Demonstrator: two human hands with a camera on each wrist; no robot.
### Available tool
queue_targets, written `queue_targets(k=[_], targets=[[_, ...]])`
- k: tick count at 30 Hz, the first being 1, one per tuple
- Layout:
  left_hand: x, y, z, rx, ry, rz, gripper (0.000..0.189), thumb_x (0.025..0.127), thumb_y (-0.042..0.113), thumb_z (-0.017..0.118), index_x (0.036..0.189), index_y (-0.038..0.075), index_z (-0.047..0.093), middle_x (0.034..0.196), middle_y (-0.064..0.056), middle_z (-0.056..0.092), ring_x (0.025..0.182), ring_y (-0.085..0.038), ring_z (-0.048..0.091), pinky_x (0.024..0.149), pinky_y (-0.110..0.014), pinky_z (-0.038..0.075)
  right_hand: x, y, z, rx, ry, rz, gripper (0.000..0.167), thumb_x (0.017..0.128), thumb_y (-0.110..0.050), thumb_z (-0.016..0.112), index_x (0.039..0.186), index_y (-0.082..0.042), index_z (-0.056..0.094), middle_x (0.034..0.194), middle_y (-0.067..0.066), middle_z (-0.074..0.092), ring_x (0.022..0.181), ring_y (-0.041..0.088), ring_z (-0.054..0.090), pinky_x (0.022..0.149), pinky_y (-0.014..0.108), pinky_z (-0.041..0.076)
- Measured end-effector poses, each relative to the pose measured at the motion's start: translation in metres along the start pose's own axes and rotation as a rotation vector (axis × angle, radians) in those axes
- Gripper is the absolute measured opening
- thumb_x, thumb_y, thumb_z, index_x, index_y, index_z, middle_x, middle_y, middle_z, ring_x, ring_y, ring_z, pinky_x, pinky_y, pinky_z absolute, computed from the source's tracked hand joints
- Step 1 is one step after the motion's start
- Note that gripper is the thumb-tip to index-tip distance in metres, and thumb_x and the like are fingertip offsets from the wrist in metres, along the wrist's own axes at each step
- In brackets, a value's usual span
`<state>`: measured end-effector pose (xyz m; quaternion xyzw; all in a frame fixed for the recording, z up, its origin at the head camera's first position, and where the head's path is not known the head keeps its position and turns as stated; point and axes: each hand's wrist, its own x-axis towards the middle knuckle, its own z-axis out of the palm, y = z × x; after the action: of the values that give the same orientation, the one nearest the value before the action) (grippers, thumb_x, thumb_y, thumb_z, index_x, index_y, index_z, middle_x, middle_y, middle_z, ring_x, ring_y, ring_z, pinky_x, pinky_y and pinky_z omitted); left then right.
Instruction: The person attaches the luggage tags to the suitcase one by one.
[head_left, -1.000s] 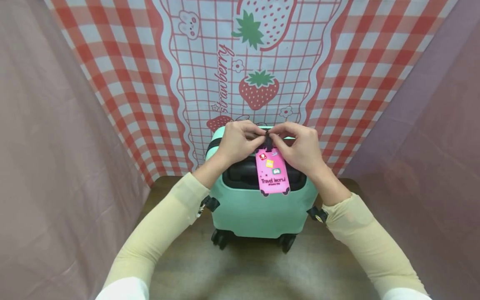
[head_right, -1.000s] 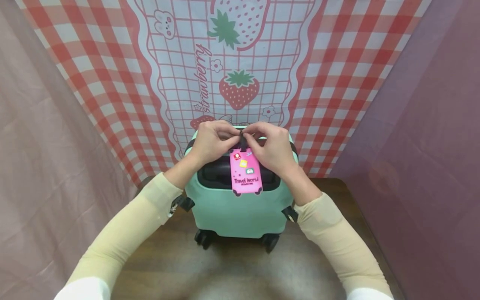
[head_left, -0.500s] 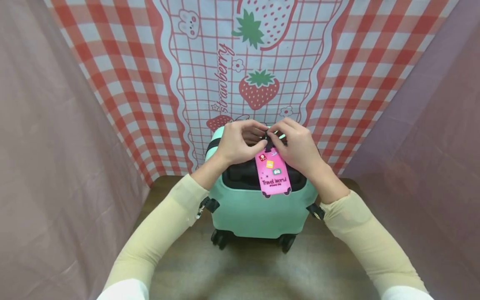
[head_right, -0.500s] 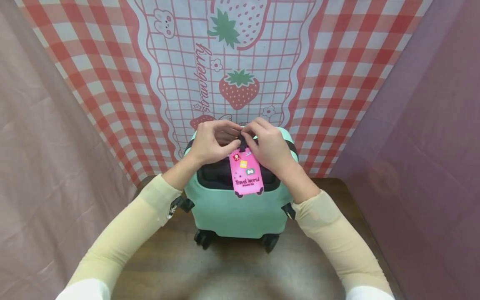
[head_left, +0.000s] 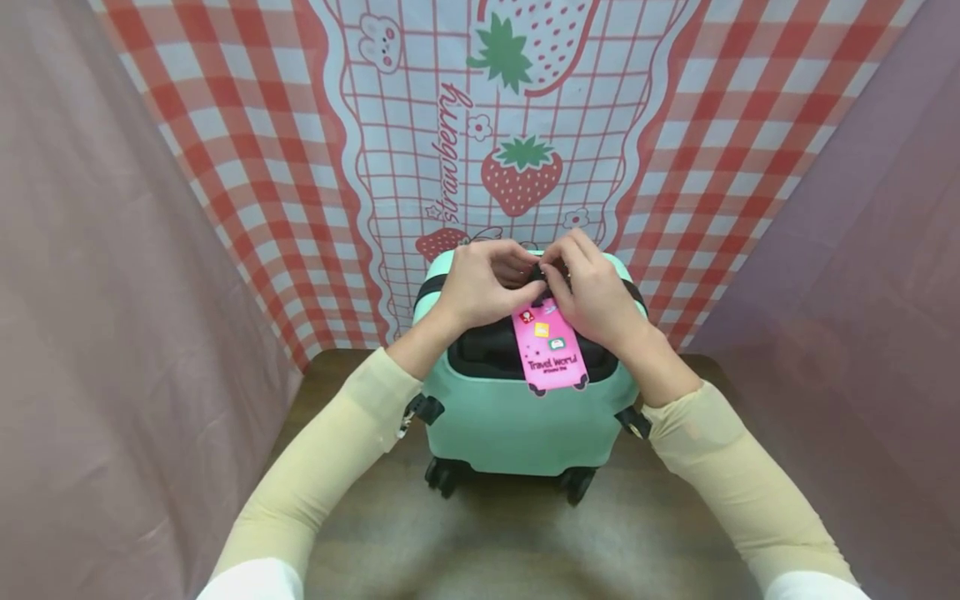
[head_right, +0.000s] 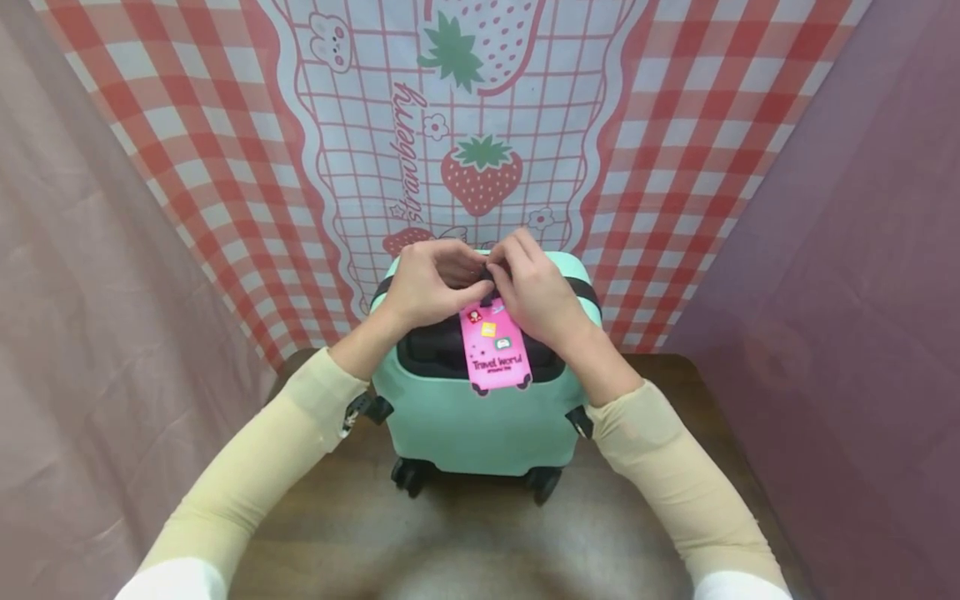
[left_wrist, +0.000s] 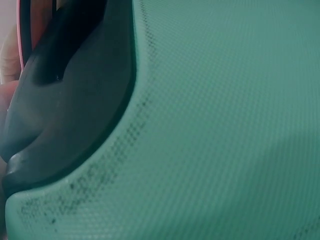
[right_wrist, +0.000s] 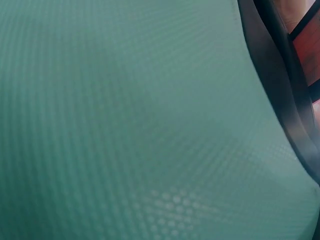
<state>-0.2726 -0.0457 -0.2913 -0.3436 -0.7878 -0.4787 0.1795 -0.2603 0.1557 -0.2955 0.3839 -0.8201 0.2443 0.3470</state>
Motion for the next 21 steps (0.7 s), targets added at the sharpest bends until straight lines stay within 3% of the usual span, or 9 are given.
queue_targets(k=[9,21], targets=[[0.0002,0.0019,-0.0003,0.06,-0.051,-0.032,0.026,0.088,0.015,0.083,0.111,0.004,0.079,0.099,-0.011,0.083,0.087,-0.018,0.082,0.079,-0.026,0.064,-0.0023,-0.0005,0.0028,0.004,0.006,0.027,0.007,0.103,0.003,0.06,0.109,0.007,0.057,0.101,0.022,0.06,0.088,0.034,0.064,0.077,0.045,0.058],[0.0012,0.0005,0.0027,0.097,-0.046,-0.064,0.024,0.091,0.019,0.081,0.11,0.005,0.08,0.098,-0.009,0.083,0.088,-0.017,0.081,0.081,-0.026,0.063,-0.0057,0.0037,-0.0018,0.072,0.022,0.021,0.017,0.097,-0.002,0.069,0.112,0.005,0.066,0.103,0.019,0.071,0.087,0.03,0.069,0.08,0.049,0.061]])
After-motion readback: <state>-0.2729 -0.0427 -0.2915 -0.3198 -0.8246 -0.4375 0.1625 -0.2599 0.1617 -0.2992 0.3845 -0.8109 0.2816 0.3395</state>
